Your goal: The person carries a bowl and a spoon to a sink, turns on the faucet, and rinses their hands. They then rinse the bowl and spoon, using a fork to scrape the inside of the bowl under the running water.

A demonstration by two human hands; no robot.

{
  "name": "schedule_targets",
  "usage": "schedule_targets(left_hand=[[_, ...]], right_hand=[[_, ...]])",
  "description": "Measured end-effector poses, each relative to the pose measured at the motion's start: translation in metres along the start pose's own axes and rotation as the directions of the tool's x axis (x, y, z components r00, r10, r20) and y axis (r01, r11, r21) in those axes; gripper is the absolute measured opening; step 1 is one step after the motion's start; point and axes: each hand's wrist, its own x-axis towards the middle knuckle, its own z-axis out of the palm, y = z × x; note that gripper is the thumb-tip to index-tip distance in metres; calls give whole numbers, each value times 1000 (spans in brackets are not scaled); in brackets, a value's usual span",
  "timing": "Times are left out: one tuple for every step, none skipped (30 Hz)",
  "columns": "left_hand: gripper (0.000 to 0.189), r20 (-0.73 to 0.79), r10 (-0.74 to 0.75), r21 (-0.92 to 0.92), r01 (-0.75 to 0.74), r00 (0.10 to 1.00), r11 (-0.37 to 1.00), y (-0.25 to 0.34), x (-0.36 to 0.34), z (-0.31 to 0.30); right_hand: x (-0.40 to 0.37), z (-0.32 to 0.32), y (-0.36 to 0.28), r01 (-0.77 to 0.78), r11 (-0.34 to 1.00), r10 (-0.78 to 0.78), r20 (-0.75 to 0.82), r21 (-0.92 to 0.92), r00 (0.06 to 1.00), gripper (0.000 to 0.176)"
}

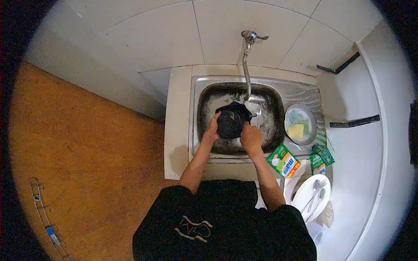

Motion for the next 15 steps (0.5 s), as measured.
schedule_targets(left_hand=[[51,-48,14,-5,-14,999,1000,0,2,-1],[50,-96,30,-9,-31,995,999,0,4,-2],[50,-96,33,-11,-34,995,999,0,6,-4],[50,-55,16,-40,-19,998,999,-1,8,-6],[49,-14,0,-68,-1,1000,998,-1,9,-9],[49,-13,4,-67,-5,1000,998,-1,10,-10],[48,19,24,-80,-23,1000,997,-2,11,-12],[47,52,46,-93,-41,998,995,-3,12,-13],[47,55,47,-92,-42,997,995,-2,8,-9],[46,42,41,-104,-36,998,994,-1,2,-6],[45,30,37,-118,-33,999,993,-1,-3,-2],[45,29,39,-122,-35,999,992,-5,0,-5],[43,-14,47,-126,-48,999,991,-7,6,-10],[41,-60,53,-130,-60,997,990,-11,10,-15],[41,-63,57,-132,-65,996,989,-10,5,-10]], right_hand=[[-1,2,-2,0,1000,0,5,-2,1000,12],[-1,3,-4,2,1000,-2,9,-4,1000,11],[-1,-1,-7,5,1000,-5,8,-4,1000,11],[-2,-7,-11,-1,1000,1,47,12,999,12],[-2,-11,-13,-10,1000,8,86,28,996,12],[0,-10,-12,-7,1000,5,82,30,997,12],[-1,-8,-9,0,999,-2,51,52,999,12],[0,-7,-6,8,997,-9,17,73,1000,12],[2,-9,-3,8,997,-9,14,72,1000,12],[3,-11,1,6,991,3,-62,133,998,12],[3,-13,3,10,981,16,-136,192,991,13],[4,-15,5,15,982,11,-135,190,991,13],[7,-18,6,3,938,67,-190,347,979,13],[8,-20,6,2,867,130,-231,498,964,14],[9,-23,5,7,866,125,-230,499,965,14]])
